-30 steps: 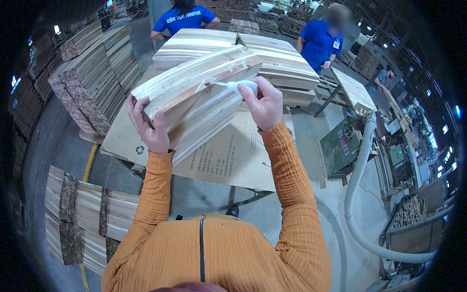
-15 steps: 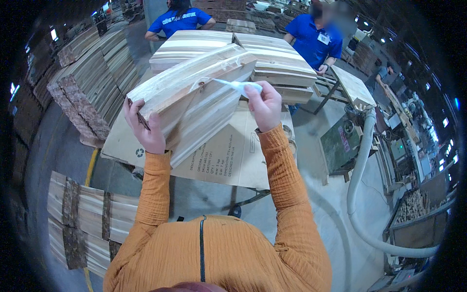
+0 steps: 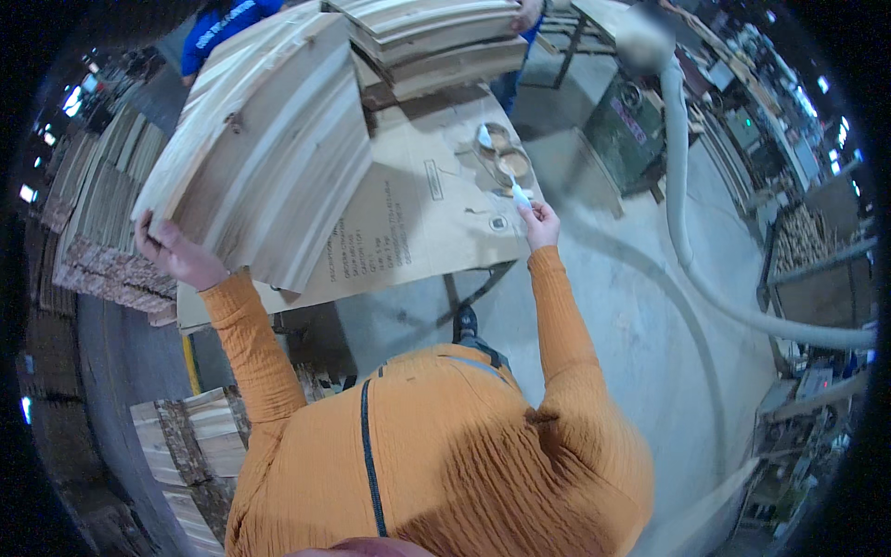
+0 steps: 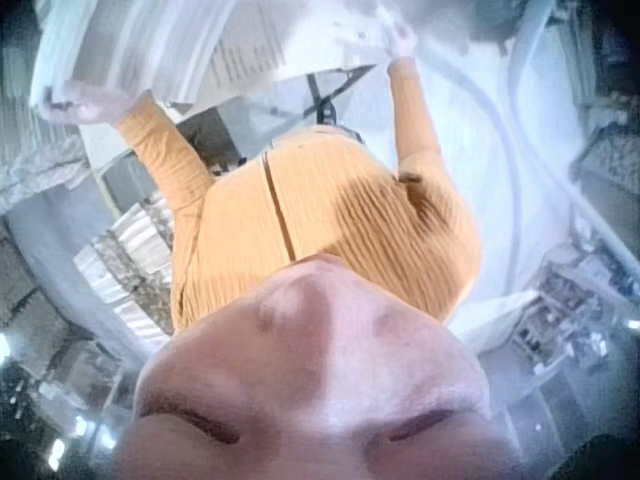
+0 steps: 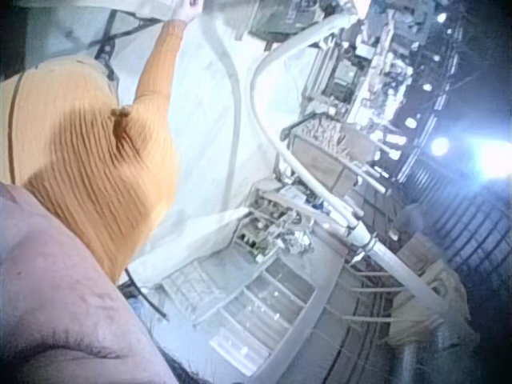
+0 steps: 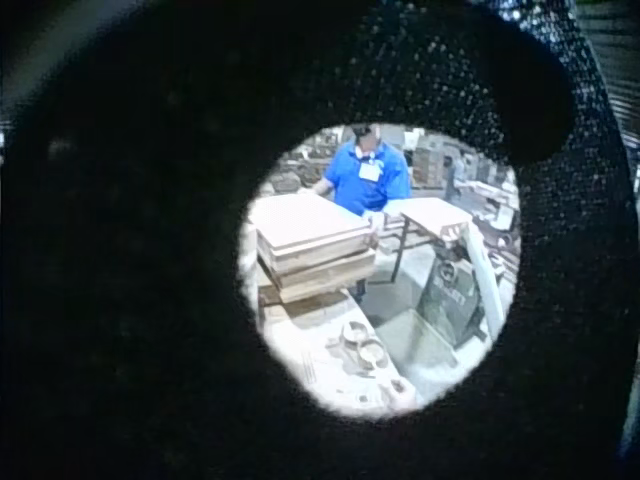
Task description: The person repeatedly picks up a stack of wooden planks, turns them over, and visually inspects the surfaces and edges. The person then places the stack back on the table and repeats the process with another stack. Other workers are visible in the background.
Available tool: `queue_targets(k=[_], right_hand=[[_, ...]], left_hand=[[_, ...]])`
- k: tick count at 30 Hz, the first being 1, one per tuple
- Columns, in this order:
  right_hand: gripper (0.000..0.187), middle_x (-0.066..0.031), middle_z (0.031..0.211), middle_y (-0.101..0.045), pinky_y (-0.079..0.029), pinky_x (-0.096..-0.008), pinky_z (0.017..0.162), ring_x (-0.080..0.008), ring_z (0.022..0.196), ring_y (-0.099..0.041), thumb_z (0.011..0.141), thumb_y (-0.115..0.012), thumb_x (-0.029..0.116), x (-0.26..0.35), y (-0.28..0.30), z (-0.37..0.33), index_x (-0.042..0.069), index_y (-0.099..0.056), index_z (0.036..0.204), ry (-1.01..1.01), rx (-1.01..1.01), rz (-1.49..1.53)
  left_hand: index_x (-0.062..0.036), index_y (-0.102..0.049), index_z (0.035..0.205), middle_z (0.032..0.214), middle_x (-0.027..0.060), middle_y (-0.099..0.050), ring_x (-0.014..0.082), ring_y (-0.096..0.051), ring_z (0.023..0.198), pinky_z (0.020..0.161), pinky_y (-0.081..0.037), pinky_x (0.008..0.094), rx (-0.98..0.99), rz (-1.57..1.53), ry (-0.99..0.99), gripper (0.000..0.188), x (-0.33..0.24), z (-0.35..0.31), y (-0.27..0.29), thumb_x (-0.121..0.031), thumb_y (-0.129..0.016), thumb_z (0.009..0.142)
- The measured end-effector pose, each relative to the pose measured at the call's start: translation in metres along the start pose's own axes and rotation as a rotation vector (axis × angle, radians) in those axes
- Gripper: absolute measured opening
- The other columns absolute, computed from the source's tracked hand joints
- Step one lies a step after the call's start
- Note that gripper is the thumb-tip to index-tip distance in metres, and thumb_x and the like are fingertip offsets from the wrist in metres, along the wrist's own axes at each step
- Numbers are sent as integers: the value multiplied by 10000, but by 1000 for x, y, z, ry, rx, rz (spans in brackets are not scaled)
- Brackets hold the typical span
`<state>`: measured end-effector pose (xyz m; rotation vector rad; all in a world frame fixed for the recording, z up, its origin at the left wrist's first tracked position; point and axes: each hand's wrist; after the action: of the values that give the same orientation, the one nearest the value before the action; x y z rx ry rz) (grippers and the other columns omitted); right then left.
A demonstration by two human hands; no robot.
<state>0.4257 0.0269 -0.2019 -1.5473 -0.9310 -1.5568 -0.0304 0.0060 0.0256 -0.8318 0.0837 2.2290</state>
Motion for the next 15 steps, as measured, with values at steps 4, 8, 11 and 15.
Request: queue_targets(k=[4, 8, 11, 15], right_hand=[[237, -15, 762, -651, -443, -246, 573, -96, 654, -579, 793, -680, 239, -38, 21, 3, 47, -634, 923, 50, -70, -189], [223, -30, 892, -643, -425, -353, 798, -166, 881, -568, 764, -681, 243, -41, 10, 5, 86, -639, 916, 81, -237, -635], [217, -4, 1021, -610, -342, -446, 907, -212, 1068, -492, 728, -685, 290, -37, -1, 2, 156, -656, 896, 174, -329, -914], [223, 14, 1106, -569, -318, -477, 910, -237, 1117, -457, 701, -692, 283, -51, 5, 8, 189, -658, 899, 229, -369, -972]], left_hand=[[-28, -447, 1196, 1156, 85, -438, 174, -444, 1025, 880, -364, 294, -25, 8, -32, 388, 4, 0, 0, -311, -490, 934], [-29, -457, 1181, 1148, 71, -414, 142, -436, 936, 821, -369, 268, -4, 7, 46, 389, 3, 2, -1, -334, -475, 940], [-23, -450, 1179, 1137, 69, -408, 132, -428, 902, 790, -376, 266, -11, 132, 23, 384, -2, 4, 1, -329, -449, 949], [-17, -423, 1199, 1129, 78, -409, 142, -437, 926, 824, -370, 274, 24, 50, -3, 396, 3, 7, 0, -323, -441, 949]])
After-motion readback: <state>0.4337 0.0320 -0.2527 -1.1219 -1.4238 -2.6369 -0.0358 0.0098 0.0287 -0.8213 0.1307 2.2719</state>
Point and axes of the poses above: each hand's wrist, its own z-axis towards the middle knuckle, its own y-axis out of the back of the hand, x = y × z
